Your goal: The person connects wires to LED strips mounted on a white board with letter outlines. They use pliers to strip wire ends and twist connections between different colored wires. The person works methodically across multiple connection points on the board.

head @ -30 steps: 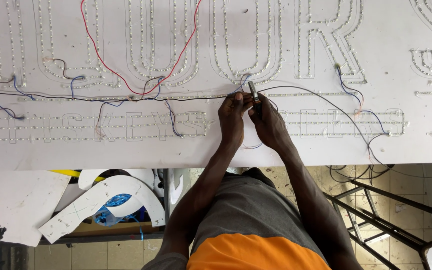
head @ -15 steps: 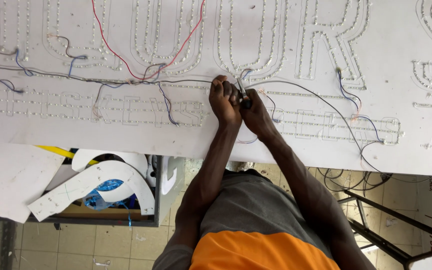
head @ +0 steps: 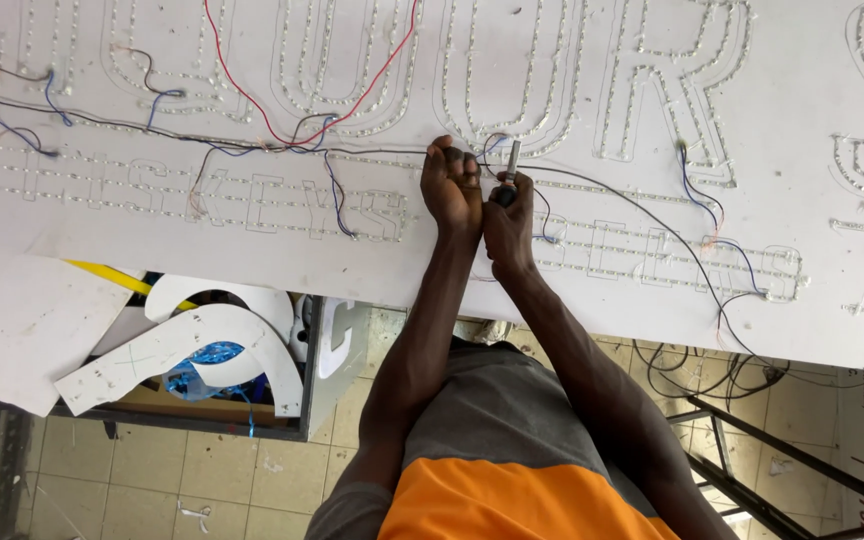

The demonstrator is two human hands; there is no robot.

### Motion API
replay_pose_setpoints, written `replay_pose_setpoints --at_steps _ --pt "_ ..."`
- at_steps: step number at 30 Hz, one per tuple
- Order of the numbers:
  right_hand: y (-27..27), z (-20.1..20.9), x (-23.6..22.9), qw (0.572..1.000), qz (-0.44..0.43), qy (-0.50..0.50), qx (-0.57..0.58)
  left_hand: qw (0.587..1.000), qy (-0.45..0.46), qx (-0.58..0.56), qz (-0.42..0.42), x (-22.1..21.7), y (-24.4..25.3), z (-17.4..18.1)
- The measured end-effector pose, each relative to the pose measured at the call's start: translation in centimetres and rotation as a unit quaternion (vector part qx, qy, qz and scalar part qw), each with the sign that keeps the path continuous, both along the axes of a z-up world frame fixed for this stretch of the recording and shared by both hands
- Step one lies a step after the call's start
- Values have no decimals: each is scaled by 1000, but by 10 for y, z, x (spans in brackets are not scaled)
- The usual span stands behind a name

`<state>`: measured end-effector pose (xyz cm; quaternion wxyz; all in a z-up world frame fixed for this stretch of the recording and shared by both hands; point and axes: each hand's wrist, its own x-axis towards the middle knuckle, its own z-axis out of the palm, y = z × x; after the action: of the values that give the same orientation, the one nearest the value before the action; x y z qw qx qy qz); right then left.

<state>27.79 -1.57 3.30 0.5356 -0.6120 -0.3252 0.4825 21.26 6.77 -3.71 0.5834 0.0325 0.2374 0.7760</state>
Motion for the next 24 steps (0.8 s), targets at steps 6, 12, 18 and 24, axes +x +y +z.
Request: replay_pose_setpoints --at_steps 6,12,18,24 --pt "-14 42 1 998 47 40 21 998 -59 27 -4 -21 8 -12" --pt "-8 58 17 995 91 39 25 988 134 -45 -57 -41 -40 71" --pt "16 16 63 983 162 -86 17 656 729 119 155 -70 -69 106" --pt "27 10 68 931 255 -260 5 464 847 243 -89 -64 -7 103"
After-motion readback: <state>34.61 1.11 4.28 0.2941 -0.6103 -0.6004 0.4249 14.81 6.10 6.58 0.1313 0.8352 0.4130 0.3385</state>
